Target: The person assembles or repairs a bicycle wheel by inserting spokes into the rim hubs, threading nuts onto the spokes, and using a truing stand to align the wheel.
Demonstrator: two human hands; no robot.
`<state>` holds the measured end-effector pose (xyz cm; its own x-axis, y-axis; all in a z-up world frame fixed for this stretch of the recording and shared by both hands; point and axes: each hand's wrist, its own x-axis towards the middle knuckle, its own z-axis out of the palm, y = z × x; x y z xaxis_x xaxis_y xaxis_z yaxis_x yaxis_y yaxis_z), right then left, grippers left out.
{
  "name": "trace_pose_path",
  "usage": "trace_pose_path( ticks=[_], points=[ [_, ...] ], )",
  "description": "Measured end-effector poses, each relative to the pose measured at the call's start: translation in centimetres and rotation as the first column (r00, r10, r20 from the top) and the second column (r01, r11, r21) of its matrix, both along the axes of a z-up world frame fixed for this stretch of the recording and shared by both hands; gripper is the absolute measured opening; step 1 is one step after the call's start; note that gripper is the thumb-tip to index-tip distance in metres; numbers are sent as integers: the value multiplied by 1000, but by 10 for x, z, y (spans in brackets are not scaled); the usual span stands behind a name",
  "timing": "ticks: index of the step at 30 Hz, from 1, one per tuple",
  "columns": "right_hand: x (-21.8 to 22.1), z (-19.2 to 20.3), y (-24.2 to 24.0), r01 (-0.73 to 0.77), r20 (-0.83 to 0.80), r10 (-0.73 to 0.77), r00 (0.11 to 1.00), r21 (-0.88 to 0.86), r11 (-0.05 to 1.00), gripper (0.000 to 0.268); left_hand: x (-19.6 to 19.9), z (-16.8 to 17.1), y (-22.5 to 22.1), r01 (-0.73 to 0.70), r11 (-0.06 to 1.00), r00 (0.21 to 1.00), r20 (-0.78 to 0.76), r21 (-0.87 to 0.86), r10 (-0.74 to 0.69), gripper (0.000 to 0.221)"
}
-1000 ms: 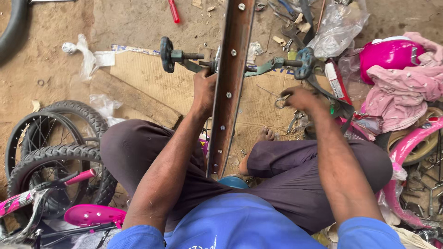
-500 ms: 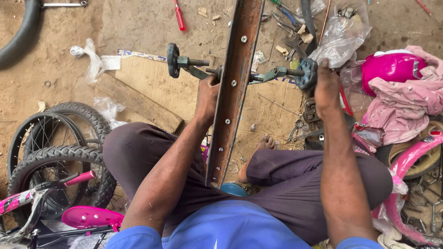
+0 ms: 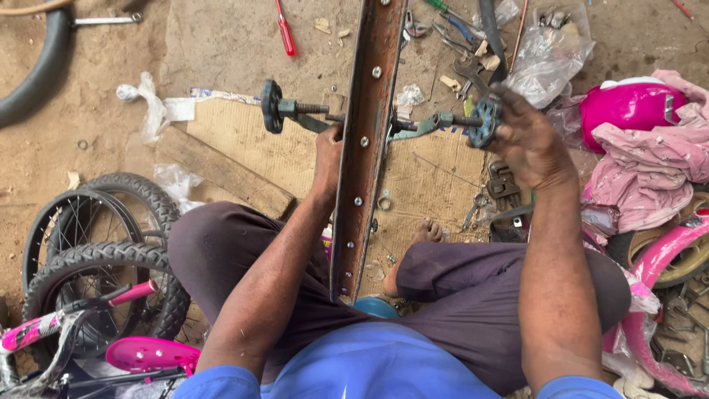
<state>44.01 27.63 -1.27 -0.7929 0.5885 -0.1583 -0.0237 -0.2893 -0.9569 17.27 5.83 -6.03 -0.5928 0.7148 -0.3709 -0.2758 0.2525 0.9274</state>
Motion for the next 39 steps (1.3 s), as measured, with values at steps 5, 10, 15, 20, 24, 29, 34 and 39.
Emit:
trace_pose_path(
  ticks=[5, 10, 15, 20, 24, 29, 34, 39],
  points=[
    [-36, -23, -11, 329, 329, -337, 882, 81, 941, 78, 0, 14, 1, 0, 999, 1000, 24, 35, -1, 37],
    [-11, 14, -8, -41, -36, 41, 999, 15, 999, 62, 0, 32, -1, -4, 998, 999, 36, 59, 1, 41],
    [-35, 2, -15, 342, 434, -355, 828, 112, 933, 67, 7, 27, -1, 47, 979, 999, -20, 197, -44, 45],
    [-5, 18, -5, -9, 21, 6, 1000, 173, 985, 63, 1, 15, 2, 17, 958, 999, -54, 285, -1, 47],
    [-28, -38, 6, 377, 242, -371, 897, 25, 926, 59, -2, 12, 5, 33, 997, 998, -63, 68, -29, 35],
    [-4, -2, 3, -37, 13, 36, 999, 65, 997, 79, 0, -18, 9, 20, 998, 1000, 7, 53, -20, 25],
    [-29, -41, 1, 166, 174, -165, 971, 13, 986, 70, -5, -42, -9, 8, 998, 999, 43, 59, -10, 23],
    [-3, -10, 4, -34, 23, 33, 999, 39, 999, 66, -10, -56, -21, -11, 998, 999, 45, 66, 8, 21]
  ],
)
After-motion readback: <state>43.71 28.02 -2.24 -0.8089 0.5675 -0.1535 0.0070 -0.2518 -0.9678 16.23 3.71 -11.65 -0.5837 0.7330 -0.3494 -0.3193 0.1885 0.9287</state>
